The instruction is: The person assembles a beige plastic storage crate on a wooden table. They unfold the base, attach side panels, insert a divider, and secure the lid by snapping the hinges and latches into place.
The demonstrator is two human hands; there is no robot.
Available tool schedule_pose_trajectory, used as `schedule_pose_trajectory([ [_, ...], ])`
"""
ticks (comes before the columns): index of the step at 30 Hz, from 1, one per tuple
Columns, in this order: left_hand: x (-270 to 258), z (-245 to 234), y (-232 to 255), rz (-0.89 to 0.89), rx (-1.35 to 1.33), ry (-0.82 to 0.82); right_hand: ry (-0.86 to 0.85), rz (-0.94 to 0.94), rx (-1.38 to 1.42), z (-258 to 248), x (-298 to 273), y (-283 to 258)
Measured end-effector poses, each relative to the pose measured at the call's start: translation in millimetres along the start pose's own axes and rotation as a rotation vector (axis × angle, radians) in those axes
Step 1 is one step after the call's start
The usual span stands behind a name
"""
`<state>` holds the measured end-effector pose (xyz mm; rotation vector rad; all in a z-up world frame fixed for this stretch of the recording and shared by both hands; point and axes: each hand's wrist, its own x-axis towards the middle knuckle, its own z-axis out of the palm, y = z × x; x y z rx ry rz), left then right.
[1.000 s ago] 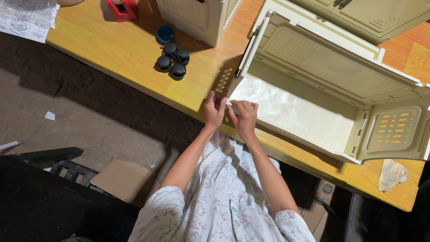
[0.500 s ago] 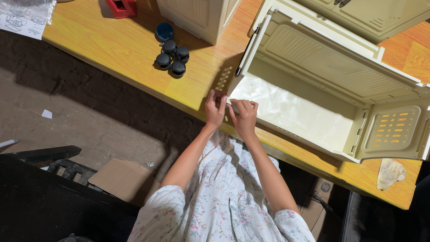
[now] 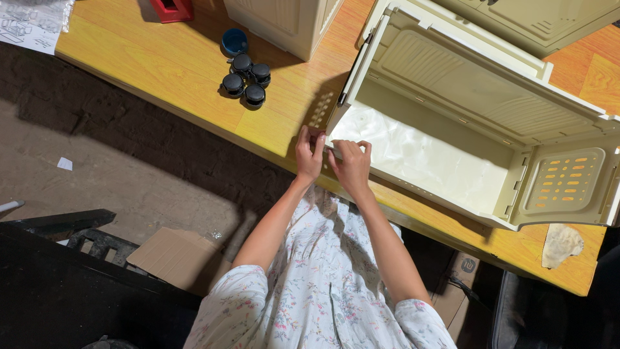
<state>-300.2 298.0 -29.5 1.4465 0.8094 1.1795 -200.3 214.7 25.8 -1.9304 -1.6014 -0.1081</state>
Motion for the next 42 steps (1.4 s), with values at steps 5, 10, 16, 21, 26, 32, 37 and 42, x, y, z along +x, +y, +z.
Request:
schedule_pose_trajectory([
  [5,-12,-8,2,0.069,0.078,0.018,-0.042,0.047,-0.013,-19,-3,3],
  [10,-32,-13,-1,0.159,0.267,-0.063,0.048,0.062,-0.01,-10,-6,-9],
  [16,-35,-14,-5,0.181,0.331,-0.074,0.102,0.073,-0.009,8,-5,-12],
  [21,-39,-8,-6,0.179,0.309,-0.033,0.126,0.064,-0.019,19,-5,-9],
  [26,-37,-5,-12,0.144,0.314,0.025,0.129,0.05,-0.02,23,-4,-6],
  [32,-32,-16,-10,0.146,0.365,-0.049,0.054,0.008,0.038,12,0,-2],
  [37,-23,-26,4,0.023,0.278,-0.108,-0.346,0.176,0.278,-23,19,15],
  [42,-16,-22,20,-0.118,0.116,-0.067,-0.426,0.288,0.312,-33,30,15],
])
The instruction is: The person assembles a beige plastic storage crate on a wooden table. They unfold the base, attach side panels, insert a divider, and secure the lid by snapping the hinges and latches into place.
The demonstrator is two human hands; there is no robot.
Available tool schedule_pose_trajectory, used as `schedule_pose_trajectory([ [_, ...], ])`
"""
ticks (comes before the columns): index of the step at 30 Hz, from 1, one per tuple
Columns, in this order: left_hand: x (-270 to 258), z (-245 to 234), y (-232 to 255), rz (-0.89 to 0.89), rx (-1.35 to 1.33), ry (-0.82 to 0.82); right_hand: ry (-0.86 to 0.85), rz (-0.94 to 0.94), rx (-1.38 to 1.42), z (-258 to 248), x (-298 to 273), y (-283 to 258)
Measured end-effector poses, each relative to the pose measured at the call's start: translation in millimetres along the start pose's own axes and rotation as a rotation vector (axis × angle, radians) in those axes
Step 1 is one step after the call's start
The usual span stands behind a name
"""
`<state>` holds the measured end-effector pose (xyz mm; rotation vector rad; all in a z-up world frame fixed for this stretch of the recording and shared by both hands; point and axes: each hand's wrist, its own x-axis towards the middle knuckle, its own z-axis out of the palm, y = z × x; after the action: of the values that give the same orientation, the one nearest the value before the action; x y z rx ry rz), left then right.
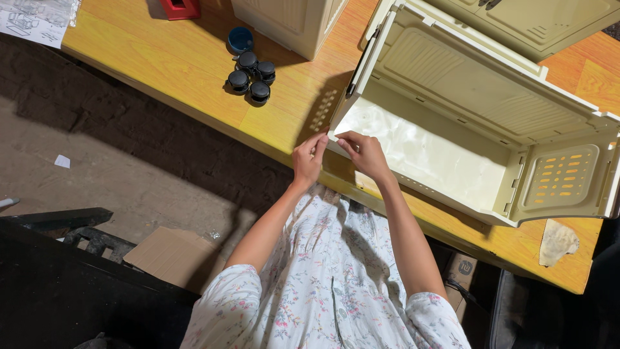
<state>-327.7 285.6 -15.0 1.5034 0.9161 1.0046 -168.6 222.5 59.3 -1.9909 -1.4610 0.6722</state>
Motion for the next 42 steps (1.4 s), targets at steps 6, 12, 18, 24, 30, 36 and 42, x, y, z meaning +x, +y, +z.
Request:
schedule_pose_trajectory([
  [6,5,3,8,-0.068,-0.13,0.028,0.038,0.054,0.048,9,2,5],
  [12,5,6,6,-0.044,-0.121,0.042,0.048,0.078,0.055,13,3,9],
  [18,5,10,4,-0.036,-0.107,0.058,0.101,0.036,0.093,17,1,8],
  [24,-1,15,12,0.073,0.065,0.113,0.171,0.013,0.052,18,-6,-2],
  [30,-6,26,45,0.071,0.305,0.177,0.154,-0.042,0.11,15,-18,-5],
  [36,31,25,97,0.333,0.106,0.168,0.302,-0.096,0.119,-16,-15,-1],
  [42,119,35,136,0.184,-0.225,-0.052,0.5,-0.146,0.065,-61,10,-13],
])
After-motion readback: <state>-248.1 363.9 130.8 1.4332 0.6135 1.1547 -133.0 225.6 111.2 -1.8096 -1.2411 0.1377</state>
